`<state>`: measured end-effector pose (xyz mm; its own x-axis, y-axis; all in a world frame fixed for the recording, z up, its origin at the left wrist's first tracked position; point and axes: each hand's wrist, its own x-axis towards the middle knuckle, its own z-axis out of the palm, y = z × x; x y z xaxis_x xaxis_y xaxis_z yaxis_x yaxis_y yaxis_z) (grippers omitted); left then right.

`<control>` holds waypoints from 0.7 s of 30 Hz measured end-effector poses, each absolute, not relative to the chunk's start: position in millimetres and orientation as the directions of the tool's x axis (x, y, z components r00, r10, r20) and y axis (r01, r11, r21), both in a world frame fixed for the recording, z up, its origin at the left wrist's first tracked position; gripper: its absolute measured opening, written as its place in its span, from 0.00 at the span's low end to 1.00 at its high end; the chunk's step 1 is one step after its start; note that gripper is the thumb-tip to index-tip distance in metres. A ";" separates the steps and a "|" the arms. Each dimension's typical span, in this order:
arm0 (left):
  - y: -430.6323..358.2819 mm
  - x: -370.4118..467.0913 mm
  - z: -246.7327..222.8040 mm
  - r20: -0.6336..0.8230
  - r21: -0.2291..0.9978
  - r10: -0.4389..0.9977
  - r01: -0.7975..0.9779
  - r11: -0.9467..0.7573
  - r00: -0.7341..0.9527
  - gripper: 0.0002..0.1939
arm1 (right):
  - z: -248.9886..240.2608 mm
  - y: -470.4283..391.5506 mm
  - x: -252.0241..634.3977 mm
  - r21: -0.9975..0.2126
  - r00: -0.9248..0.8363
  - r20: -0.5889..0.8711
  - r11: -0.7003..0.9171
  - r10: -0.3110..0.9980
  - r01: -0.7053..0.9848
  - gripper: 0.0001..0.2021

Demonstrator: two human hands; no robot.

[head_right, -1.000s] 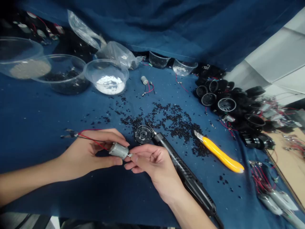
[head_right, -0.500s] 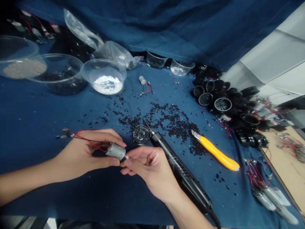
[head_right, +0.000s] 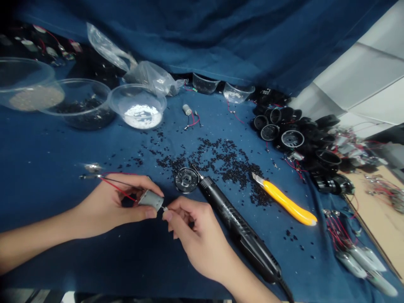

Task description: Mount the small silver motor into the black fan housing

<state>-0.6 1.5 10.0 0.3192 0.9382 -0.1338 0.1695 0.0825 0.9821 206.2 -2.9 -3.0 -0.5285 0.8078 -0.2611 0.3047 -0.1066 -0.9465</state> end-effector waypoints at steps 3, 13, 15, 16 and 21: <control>0.6 -0.3 9.9 -0.162 0.973 0.935 0.208 0.098 0.316 0.10 | -2.7 -3.4 206.1 -0.901 -0.522 -0.120 0.128 0.845 0.414 0.13; 0.4 -1.3 3.7 -0.131 0.928 0.920 0.371 -0.017 0.368 0.10 | -10.5 -2.1 208.0 -0.792 -0.610 0.051 0.403 0.791 0.457 0.10; 0.8 -1.9 2.5 -0.128 0.916 0.918 0.400 -0.037 0.377 0.10 | -12.7 -1.5 208.8 -0.786 -0.626 0.056 0.422 0.778 0.453 0.10; 1.0 -2.1 2.3 -0.126 0.909 0.916 0.415 -0.047 0.380 0.10 | -13.4 -1.2 209.1 -0.782 -0.634 0.057 0.429 0.772 0.452 0.11; 1.7 -1.6 4.0 -0.162 0.896 0.904 0.442 -0.032 0.395 0.10 | -14.7 0.0 208.9 -0.785 -0.646 0.042 0.425 0.762 0.451 0.12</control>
<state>-1.6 1.7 4.0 0.3949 0.9042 -0.1624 0.4420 -0.0320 0.8965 208.9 0.0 -14.7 -0.6458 0.7624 0.0418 0.4506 0.4248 -0.7852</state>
